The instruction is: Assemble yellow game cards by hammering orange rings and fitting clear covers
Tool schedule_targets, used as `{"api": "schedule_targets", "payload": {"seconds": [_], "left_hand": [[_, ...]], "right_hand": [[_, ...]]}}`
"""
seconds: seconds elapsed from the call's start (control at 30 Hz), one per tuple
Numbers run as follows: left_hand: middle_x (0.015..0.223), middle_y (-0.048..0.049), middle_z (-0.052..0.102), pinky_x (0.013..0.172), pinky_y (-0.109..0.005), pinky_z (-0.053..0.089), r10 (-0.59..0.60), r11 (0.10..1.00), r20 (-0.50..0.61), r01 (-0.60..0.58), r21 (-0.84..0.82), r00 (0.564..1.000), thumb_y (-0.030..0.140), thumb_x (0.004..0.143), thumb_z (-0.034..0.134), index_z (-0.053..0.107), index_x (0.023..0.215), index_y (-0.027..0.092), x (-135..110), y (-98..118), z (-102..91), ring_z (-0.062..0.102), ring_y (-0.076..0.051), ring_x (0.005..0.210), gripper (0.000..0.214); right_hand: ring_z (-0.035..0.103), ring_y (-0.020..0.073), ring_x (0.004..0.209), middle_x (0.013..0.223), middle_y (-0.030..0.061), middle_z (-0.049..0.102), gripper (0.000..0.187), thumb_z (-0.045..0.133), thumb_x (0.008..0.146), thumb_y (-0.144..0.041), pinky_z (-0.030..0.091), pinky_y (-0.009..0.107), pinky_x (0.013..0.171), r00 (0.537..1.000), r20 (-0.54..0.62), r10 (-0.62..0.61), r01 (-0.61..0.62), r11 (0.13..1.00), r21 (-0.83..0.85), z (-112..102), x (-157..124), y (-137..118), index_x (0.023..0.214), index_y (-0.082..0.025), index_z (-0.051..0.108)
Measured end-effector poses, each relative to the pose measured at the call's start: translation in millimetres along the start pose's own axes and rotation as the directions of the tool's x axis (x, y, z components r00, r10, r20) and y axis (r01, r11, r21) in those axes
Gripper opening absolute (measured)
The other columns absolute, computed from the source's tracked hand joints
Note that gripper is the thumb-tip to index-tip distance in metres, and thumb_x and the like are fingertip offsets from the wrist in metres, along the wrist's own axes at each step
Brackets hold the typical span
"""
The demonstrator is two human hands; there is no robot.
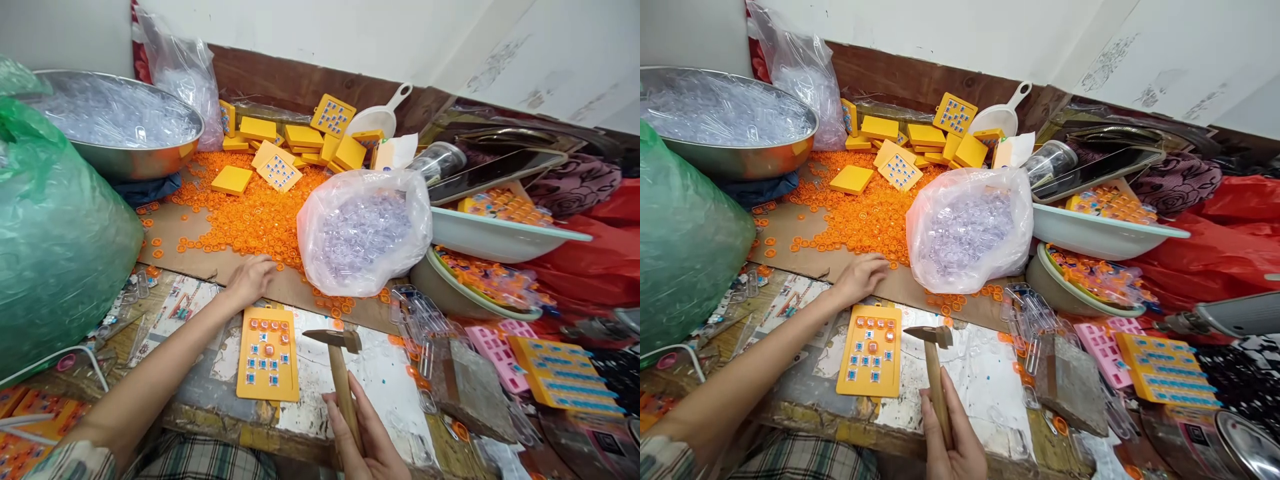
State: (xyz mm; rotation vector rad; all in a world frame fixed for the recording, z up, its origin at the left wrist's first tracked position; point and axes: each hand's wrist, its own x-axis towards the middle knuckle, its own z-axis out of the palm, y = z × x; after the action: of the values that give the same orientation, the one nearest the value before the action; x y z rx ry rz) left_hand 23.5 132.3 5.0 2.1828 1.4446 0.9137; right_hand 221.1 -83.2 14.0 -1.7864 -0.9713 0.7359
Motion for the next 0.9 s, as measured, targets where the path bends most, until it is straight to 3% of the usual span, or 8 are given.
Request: {"api": "schedule_targets", "payload": {"seconds": [0.17, 0.37, 0.47, 0.63, 0.8, 0.9], "left_hand": [[0.082, -0.0055, 0.069, 0.079, -0.033, 0.052, 0.037, 0.999, 0.094, -0.038, 0.008, 0.995, 0.009, 0.083, 0.054, 0.070, 0.084, 0.017, 18.1, 0.1, 22.8, 0.064, -0.019, 0.082, 0.018], [0.103, -0.0082, 0.064, 0.082, -0.032, 0.051, 0.062, 0.998, 0.107, -0.062, -0.003, 0.992, 0.015, 0.080, 0.062, 0.063, 0.102, 0.016, 18.5, 1.9, 21.1, 0.061, -0.020, 0.094, 0.022], [0.095, -0.0071, 0.066, 0.083, -0.032, 0.049, 0.085, 0.996, 0.144, -0.084, -0.013, 0.986, 0.015, 0.082, 0.059, 0.067, 0.090, 0.017, 21.7, 6.6, 22.4, 0.061, -0.021, 0.093, 0.012], [0.077, -0.0020, 0.068, 0.071, -0.026, 0.049, 0.084, 0.996, 0.197, -0.077, -0.043, 0.977, 0.017, 0.085, 0.055, 0.070, 0.081, 0.019, 13.2, 12.9, 21.7, 0.062, -0.016, 0.074, 0.016], [0.084, -0.0076, 0.063, 0.073, -0.031, 0.049, 0.033, 0.999, 0.181, -0.032, -0.012, 0.983, 0.019, 0.086, 0.054, 0.070, 0.078, 0.016, 2.8, 9.2, 21.0, 0.060, -0.020, 0.082, 0.018], [0.084, -0.0080, 0.060, 0.075, -0.031, 0.049, 0.037, 0.999, 0.186, -0.035, -0.014, 0.982, 0.014, 0.086, 0.049, 0.069, 0.079, 0.015, 0.1, 5.5, 19.5, 0.058, -0.021, 0.084, 0.022]], "right_hand": [[0.059, 0.0281, 0.116, 0.122, 0.0051, 0.066, 0.052, 0.069, 0.073, -0.046, 0.043, 0.036, 0.104, 0.995, 0.093, 0.045, -0.045, 0.999, 0.003, -3.6, 2.0, 8.4, 0.118, -0.019, 0.067], [0.057, 0.0273, 0.119, 0.124, 0.0049, 0.065, 0.053, 0.068, 0.075, -0.047, 0.040, 0.036, 0.106, 0.997, 0.025, 0.077, -0.077, 0.997, 0.011, 0.7, 1.1, 14.1, 0.121, -0.019, 0.065], [0.057, 0.0271, 0.119, 0.123, 0.0058, 0.066, 0.054, 0.068, 0.075, -0.047, 0.038, 0.037, 0.107, 0.997, 0.014, 0.072, -0.073, 0.997, 0.020, 5.7, 0.8, 11.2, 0.120, -0.018, 0.065], [0.062, 0.0265, 0.112, 0.117, 0.0056, 0.069, 0.057, 0.069, 0.073, -0.050, 0.039, 0.038, 0.107, 0.996, -0.031, 0.080, -0.078, 0.996, 0.051, 9.8, 0.8, 18.9, 0.120, -0.019, 0.065], [0.061, 0.0271, 0.113, 0.118, 0.0065, 0.068, 0.063, 0.068, 0.073, -0.053, 0.040, 0.039, 0.105, 0.986, 0.014, 0.167, -0.167, 0.983, 0.070, 9.0, 3.4, 31.7, 0.127, -0.020, 0.060], [0.060, 0.0275, 0.115, 0.119, 0.0072, 0.068, 0.067, 0.068, 0.072, -0.055, 0.038, 0.041, 0.107, 0.987, 0.022, 0.159, -0.160, 0.984, 0.081, 8.9, 3.9, 33.4, 0.128, -0.020, 0.058]]}}
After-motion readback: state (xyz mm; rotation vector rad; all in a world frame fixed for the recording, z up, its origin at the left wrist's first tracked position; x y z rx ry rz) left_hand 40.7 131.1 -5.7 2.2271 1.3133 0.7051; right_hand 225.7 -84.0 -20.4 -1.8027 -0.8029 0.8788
